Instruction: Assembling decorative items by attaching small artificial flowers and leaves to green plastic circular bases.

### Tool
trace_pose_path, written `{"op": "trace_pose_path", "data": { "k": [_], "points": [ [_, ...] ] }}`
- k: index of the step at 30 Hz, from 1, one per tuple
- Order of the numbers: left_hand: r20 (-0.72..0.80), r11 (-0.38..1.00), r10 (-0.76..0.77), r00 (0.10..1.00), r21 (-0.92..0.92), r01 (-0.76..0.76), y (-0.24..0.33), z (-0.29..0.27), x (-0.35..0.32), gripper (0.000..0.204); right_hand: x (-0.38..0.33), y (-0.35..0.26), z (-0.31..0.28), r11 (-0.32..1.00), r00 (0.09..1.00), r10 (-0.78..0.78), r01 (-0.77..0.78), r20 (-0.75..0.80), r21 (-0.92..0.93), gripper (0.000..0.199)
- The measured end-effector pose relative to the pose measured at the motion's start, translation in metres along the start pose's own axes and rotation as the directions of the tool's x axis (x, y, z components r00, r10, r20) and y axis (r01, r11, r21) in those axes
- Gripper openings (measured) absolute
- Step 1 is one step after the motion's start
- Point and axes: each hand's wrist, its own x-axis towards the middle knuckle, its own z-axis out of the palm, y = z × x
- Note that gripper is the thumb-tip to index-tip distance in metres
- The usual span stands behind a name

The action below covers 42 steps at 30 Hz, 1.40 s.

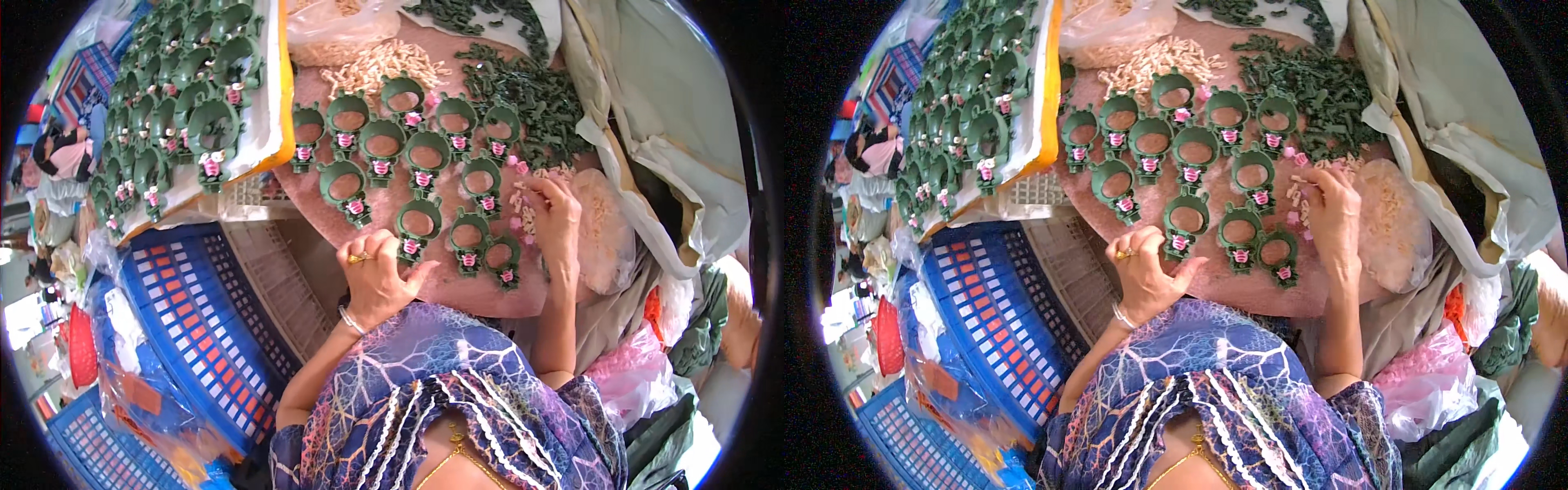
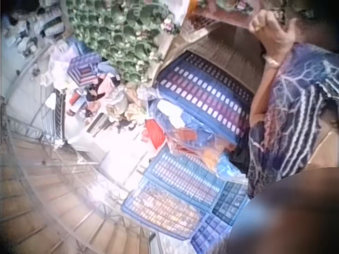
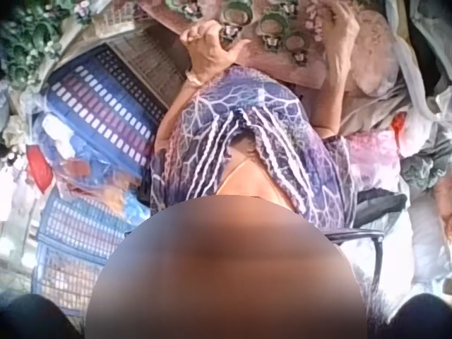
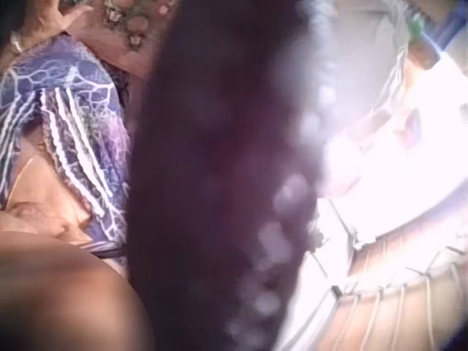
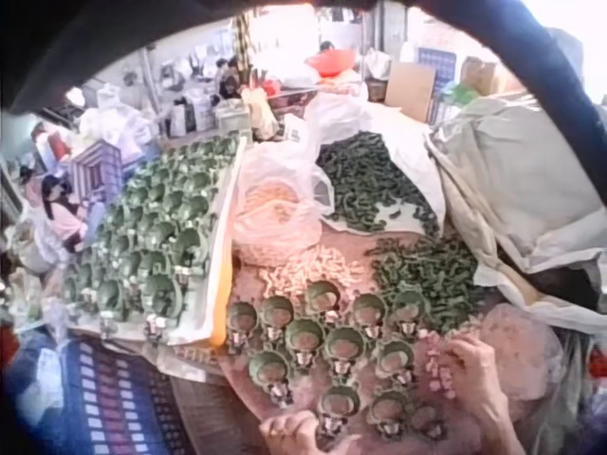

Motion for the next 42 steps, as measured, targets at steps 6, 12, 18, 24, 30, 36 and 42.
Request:
{"op": "trace_pose_path", "data": {
  "k": [6, 12, 18, 24, 30, 36, 42],
  "points": [
    [-0.019, 0.999, 0.032, 0.999, -0.027, -0.033, 0.000, 0.003, 0.002, 0.068, -0.004, 0.000, 0.003, 0.988, 0.989, 0.005, 0.019, 0.150, -0.153, 0.025],
    [-0.020, 0.999, 0.031, 0.999, -0.037, -0.032, -0.001, 0.005, 0.003, 0.057, -0.001, -0.009, 0.010, 0.973, 0.988, -0.038, 0.070, 0.148, -0.218, 0.022],
    [-0.063, 0.998, -0.024, 0.998, -0.055, 0.020, -0.002, 0.010, -0.001, 0.065, -0.002, -0.002, 0.020, 0.961, 0.998, -0.012, 0.030, 0.069, -0.274, 0.012],
    [-0.086, 0.998, -0.041, 0.995, -0.043, 0.038, 0.000, 0.010, -0.001, 0.065, -0.002, 0.002, 0.019, 0.944, 0.994, 0.003, 0.035, 0.113, -0.329, 0.015],
    [-0.211, 0.975, -0.098, 0.973, -0.215, 0.052, -0.005, 0.013, -0.005, 0.060, -0.006, -0.027, 0.007, 1.000, 0.999, 0.026, -0.026, -0.027, 0.001, 0.013],
    [-0.249, 0.937, -0.174, 0.953, -0.341, 0.081, -0.001, 0.013, -0.001, 0.060, -0.028, -0.084, 0.016, 0.910, 0.958, -0.148, 0.035, 0.244, 0.414, 0.016],
    [-0.280, 0.943, -0.023, 0.960, -0.326, -0.072, -0.005, 0.016, 0.002, 0.053, -0.044, -0.093, 0.043, 0.947, 0.946, -0.225, 0.157, 0.231, 0.281, 0.024]
  ]
}}
